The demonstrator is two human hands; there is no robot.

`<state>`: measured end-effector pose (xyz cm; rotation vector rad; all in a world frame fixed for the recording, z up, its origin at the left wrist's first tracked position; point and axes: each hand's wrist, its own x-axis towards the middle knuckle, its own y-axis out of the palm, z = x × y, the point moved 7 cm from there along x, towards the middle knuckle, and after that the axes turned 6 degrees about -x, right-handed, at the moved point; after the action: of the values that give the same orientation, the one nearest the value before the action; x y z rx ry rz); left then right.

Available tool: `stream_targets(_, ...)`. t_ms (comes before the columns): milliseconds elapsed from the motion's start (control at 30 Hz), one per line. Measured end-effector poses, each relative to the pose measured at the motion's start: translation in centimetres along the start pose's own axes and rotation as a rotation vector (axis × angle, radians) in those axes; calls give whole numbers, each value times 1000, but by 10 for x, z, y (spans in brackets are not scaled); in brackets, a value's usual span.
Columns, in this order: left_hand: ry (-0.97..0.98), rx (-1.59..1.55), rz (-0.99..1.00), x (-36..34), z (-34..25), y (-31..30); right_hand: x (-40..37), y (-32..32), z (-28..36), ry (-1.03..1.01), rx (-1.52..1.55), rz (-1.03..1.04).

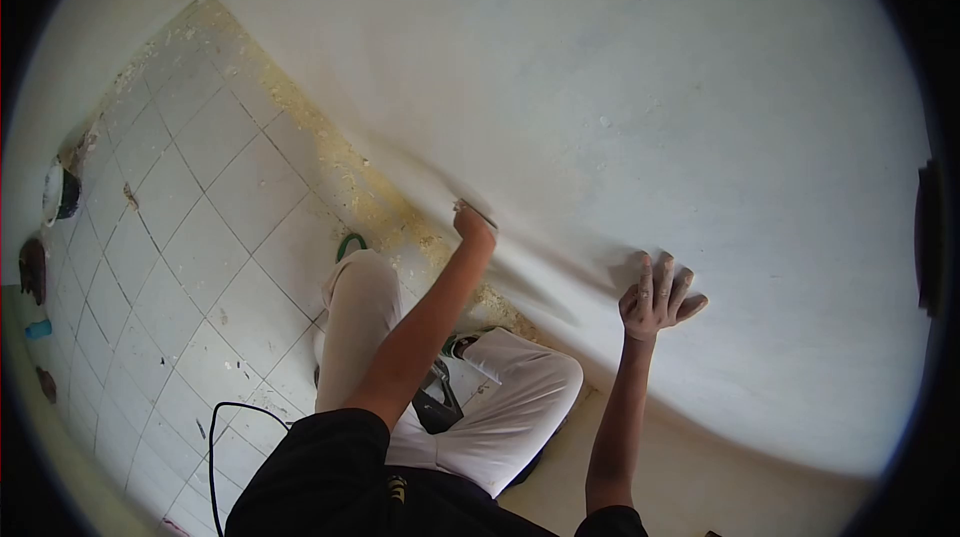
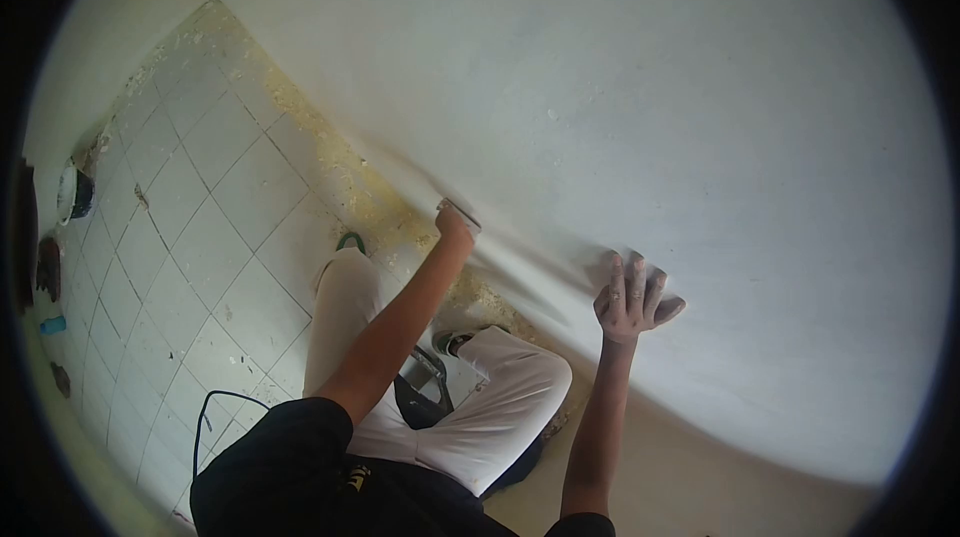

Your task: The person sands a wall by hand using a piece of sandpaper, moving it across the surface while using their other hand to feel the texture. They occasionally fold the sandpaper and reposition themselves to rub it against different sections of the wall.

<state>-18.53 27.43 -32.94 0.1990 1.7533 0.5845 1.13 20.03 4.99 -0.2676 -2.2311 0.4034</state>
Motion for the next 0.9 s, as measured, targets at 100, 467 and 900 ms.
stream_targets(100, 15, 98, 47, -113, -24, 54, 2, -3, 0, 24, 7, 11)
stream_targets(467, 318, 196, 959, -427, -122, 216, 18, -15, -3, 61, 56, 68)
stream_targets(900, 1621, 1031, 1344, -347, -54, 127, 7, -5, -1, 111, 69, 46)
